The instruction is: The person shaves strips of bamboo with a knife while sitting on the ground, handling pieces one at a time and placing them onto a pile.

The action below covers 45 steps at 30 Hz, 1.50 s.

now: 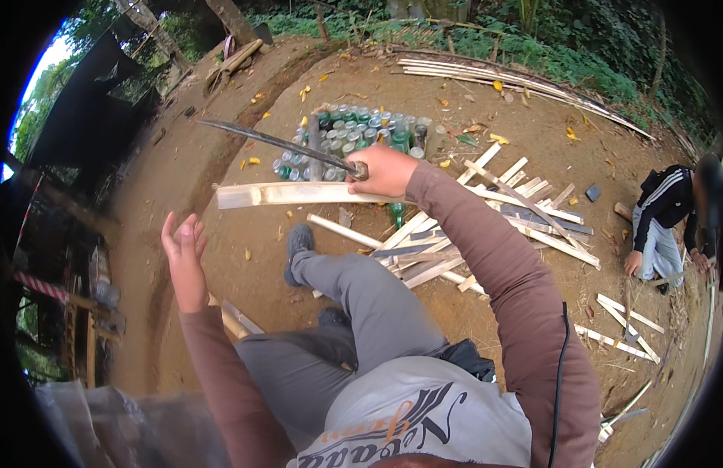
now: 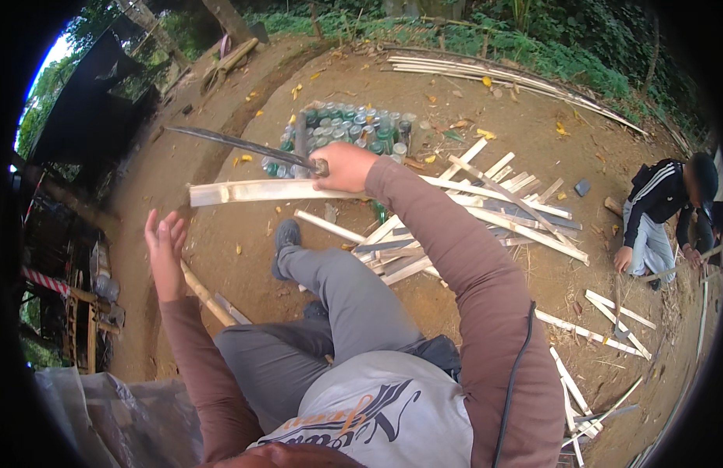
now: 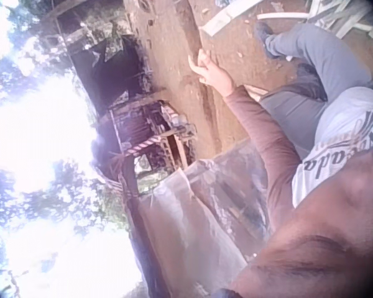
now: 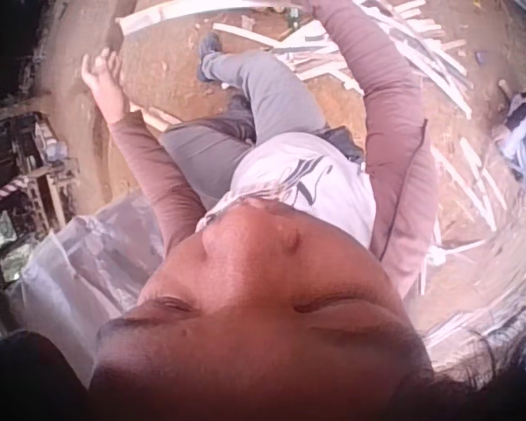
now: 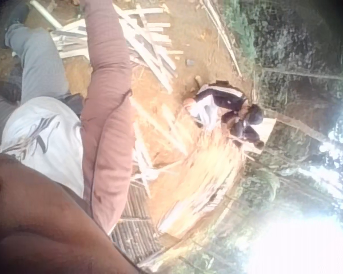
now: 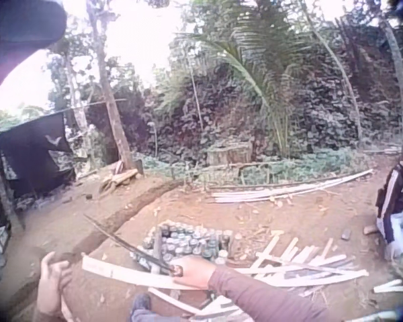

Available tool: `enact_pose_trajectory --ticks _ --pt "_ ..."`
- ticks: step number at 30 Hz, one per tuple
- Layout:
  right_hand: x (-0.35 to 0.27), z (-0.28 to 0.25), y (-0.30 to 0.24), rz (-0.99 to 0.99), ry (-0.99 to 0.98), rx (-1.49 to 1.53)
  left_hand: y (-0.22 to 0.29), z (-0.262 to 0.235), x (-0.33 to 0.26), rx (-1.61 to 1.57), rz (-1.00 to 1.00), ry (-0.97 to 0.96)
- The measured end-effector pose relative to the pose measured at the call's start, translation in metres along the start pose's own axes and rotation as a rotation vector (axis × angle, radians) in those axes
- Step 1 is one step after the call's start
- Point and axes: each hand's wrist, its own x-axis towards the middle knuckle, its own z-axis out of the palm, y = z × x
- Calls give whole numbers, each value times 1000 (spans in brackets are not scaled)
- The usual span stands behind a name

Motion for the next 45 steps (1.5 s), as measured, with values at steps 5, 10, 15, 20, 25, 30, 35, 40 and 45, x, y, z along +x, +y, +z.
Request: enact_pose_trajectory --ticks 5,10,15,20,25,30,35,40,45 --pt "-28 88 32 57 -255 153 -30 -32 -10 -113 -284 -418" --pt "-53 123 36 106 -368 214 -31 -33 -10 -165 -537 -665" --pt "-66 143 33 79 -419 261 -27 -44 -10 141 -744 -1131" --pt "-91 156 32 121 -390 337 -46 -19 -13 114 -982 -1434" --pt "-129 158 40 224 -256 247 -60 8 -51 400 -1156 -1547" --pt "-186 144 56 421 -71 192 -73 8 -98 485 -1222 -1574" --pt "-252 142 92 769 155 216 -61 21 -128 447 -1180 -1400" --pt "-304 139 122 1022 266 226 -48 14 -153 541 -992 -1357" --pt "-327 154 110 1098 176 185 -26 14 -174 634 -904 -1271"
